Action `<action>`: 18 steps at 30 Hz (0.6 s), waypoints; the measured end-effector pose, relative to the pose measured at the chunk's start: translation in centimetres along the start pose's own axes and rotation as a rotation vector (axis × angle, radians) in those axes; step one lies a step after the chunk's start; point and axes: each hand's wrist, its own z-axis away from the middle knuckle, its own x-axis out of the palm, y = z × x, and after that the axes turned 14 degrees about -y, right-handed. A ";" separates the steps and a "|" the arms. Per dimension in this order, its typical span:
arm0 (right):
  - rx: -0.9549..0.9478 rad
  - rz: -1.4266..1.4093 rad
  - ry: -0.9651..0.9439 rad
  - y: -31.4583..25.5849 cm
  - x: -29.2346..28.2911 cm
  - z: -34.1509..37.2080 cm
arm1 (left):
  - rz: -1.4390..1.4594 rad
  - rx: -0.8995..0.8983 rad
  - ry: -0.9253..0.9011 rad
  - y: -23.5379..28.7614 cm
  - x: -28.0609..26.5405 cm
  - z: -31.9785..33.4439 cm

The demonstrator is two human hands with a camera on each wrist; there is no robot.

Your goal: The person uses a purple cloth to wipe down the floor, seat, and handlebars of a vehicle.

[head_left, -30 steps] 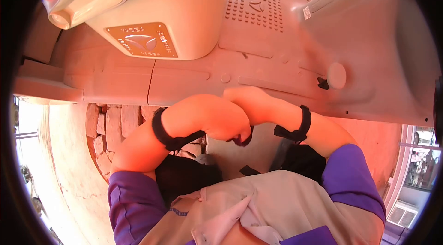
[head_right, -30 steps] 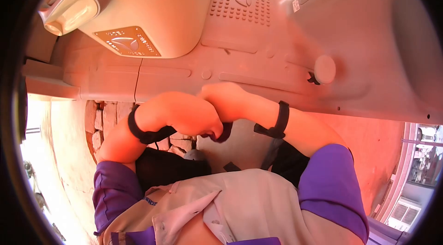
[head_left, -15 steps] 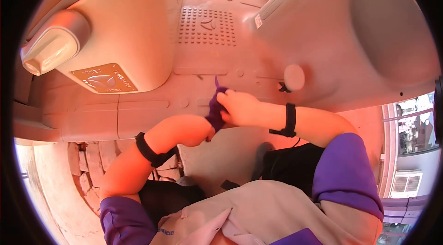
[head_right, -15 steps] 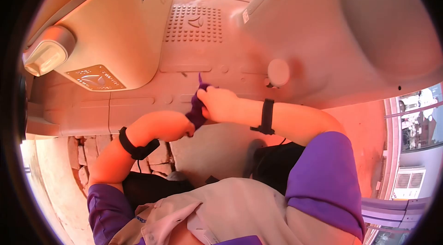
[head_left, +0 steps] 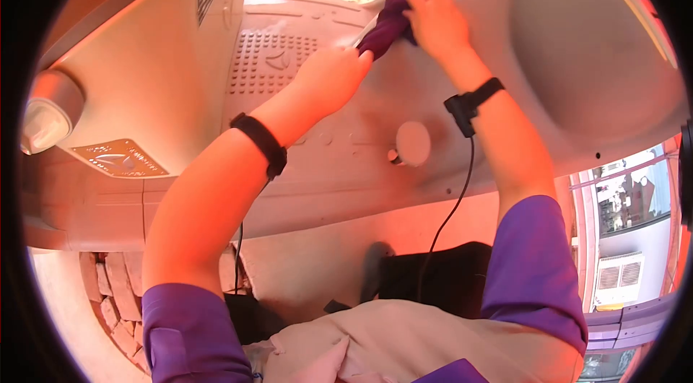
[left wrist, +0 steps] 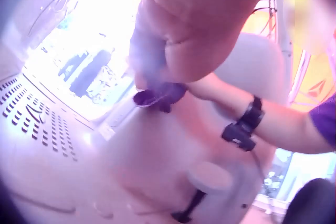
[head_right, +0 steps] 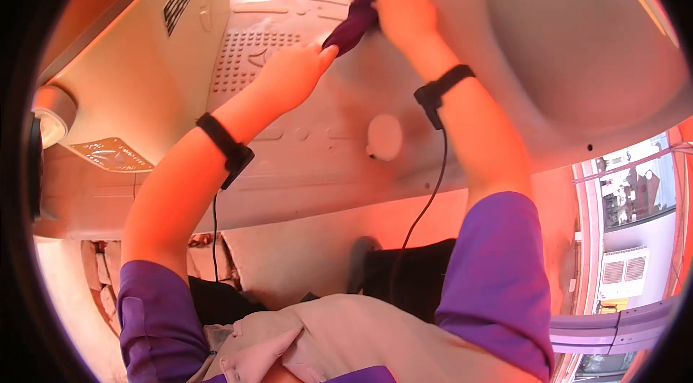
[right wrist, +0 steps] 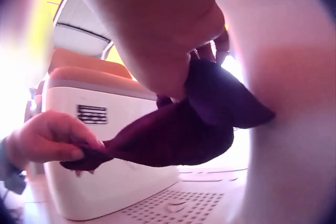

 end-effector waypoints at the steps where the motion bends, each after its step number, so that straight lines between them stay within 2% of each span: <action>1: -0.022 -0.020 -0.089 -0.1 0.9 -0.3 | 0.000 -0.023 -0.054 -0.1 1.7 -0.7; 4: -0.138 0.024 -0.329 -2.1 5.5 -0.3 | -0.007 -0.086 -0.272 -1.1 6.2 -0.2; 6: -0.168 0.023 -0.455 -4.0 9.2 0.7 | -0.008 -0.077 -0.442 -0.9 7.1 1.4; 8: -0.138 0.094 -0.782 -6.0 11.5 1.2 | 0.005 -0.049 -0.565 -0.5 7.1 3.3; 10: -0.206 0.334 -1.192 -7.5 12.5 1.6 | 0.022 -0.051 -0.576 -0.2 7.5 5.0; 11: -0.282 0.314 -1.399 -7.9 12.7 0.7 | 0.024 -0.049 -0.583 -0.1 7.6 5.6; 12: -0.136 0.116 -1.468 -8.6 7.8 1.1 | 0.042 -0.077 -0.634 0.3 6.4 6.2; 14: -0.142 -0.108 -1.198 -7.3 5.1 2.0 | 0.072 -0.121 -0.733 1.1 2.6 6.9; 16: -0.258 -0.328 -0.655 -5.4 -0.3 4.3 | 0.178 -0.071 -0.526 0.7 1.8 7.1; 18: -0.153 -0.407 -0.207 -4.7 -4.6 6.3 | 0.235 -0.025 -0.281 0.8 0.7 6.8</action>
